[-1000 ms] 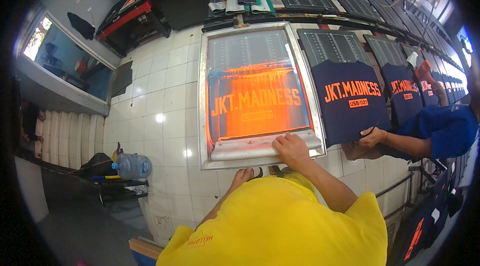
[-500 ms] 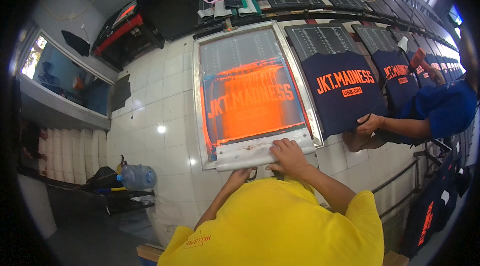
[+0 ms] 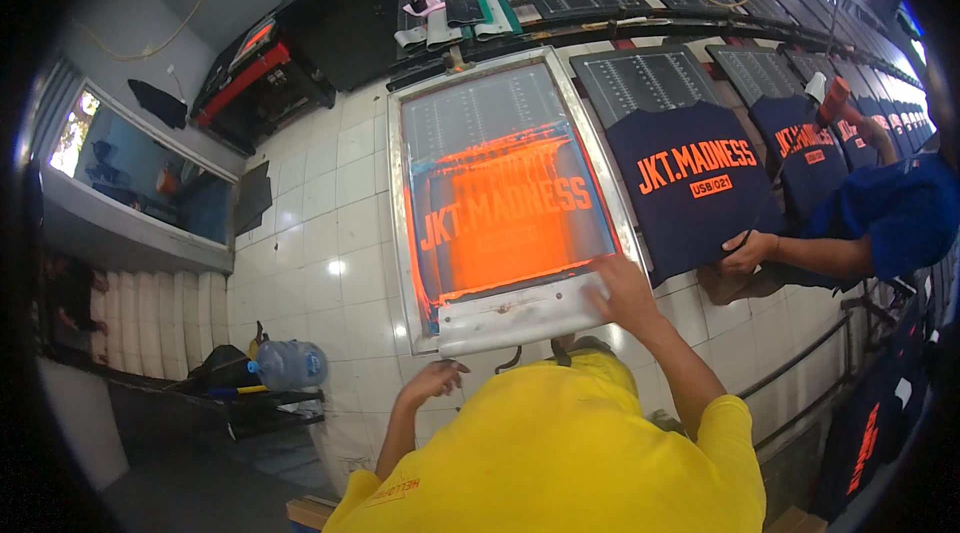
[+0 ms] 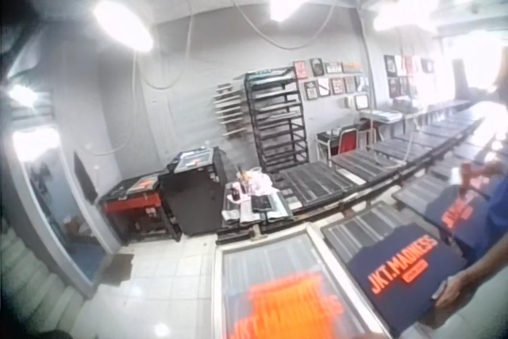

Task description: The person performs screen printing by spreading orange ink across a mesh frame with a squeegee to transfer a design onto shirts.

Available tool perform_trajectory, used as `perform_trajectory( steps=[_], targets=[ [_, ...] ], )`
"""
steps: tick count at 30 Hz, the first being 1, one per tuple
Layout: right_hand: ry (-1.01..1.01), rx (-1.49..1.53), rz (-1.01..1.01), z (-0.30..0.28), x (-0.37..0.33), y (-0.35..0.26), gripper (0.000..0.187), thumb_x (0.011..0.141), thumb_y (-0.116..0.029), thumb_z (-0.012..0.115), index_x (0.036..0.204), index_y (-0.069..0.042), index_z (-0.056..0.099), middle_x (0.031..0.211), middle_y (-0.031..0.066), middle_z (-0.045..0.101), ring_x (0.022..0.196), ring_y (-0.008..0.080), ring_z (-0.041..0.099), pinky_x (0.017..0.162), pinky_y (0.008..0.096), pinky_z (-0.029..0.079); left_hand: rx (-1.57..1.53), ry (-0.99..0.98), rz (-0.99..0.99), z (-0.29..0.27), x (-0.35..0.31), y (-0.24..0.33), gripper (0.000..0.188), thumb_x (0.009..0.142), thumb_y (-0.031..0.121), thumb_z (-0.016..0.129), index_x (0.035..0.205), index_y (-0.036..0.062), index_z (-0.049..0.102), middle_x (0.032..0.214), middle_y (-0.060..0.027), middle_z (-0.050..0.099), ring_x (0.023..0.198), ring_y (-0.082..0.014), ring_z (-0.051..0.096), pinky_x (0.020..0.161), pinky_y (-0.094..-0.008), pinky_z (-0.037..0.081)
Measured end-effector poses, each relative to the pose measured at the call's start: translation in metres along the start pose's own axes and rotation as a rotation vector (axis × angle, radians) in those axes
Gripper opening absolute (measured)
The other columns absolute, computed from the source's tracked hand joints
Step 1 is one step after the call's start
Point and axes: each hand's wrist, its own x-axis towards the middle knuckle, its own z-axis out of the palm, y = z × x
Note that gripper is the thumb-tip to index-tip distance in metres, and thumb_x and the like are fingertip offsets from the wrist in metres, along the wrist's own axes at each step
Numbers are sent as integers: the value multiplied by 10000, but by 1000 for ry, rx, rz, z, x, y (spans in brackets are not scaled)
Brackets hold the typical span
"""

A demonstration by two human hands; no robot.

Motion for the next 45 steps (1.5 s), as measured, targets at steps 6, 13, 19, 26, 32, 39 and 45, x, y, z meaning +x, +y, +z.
perform_trajectory(
  steps=[6,13,19,26,32,39,45],
  targets=[
    [-410,-144,-332,-7,10,-51,651,713,-263,801,1291,-92,552,1357,39,546,1241,288,514,996,429,452,-34,-89,174,68,35,20,605,1051,526,343,1348,35,533,1210,-126,617,1062,-217,572,913,-340,459],
    [-336,-267,-256,7,44,-58,389,678,-180,730,1033,-79,606,1037,62,640,998,272,604,871,405,481,-475,-66,256,113,60,50,648,1057,545,310,1209,-19,590,1137,-145,655,1077,-228,596,992,-333,426],
    [-187,-231,-302,7,60,-47,263,700,-141,685,945,-89,606,937,61,645,905,250,625,799,401,482,-243,16,431,109,89,16,567,1070,489,339,903,2,577,800,-61,595,767,-177,556,745,-321,448],
    [36,-356,-357,24,145,-1,194,739,-157,674,909,-114,590,920,38,637,903,240,633,780,387,481,-302,90,420,112,72,35,467,1079,396,373,810,34,494,713,-18,487,677,-141,450,656,-298,400],
    [65,-307,-362,65,229,45,152,783,-142,662,919,-131,593,942,22,645,960,223,632,825,371,470,-450,89,317,116,58,44,452,1078,400,370,805,59,484,712,-1,465,668,-123,425,635,-292,384],
    [-23,-297,-393,75,272,58,238,753,-226,738,926,-135,601,915,30,653,951,266,646,803,436,500,-290,84,318,107,62,32,427,1076,396,369,849,61,507,720,11,469,670,-114,425,630,-285,382],
    [-305,-202,-373,44,280,52,210,730,-256,756,860,-143,636,865,36,659,864,307,654,744,445,524,-285,88,292,108,53,32,420,1070,396,392,878,52,536,734,10,478,677,-112,430,632,-282,386]
  ],
)
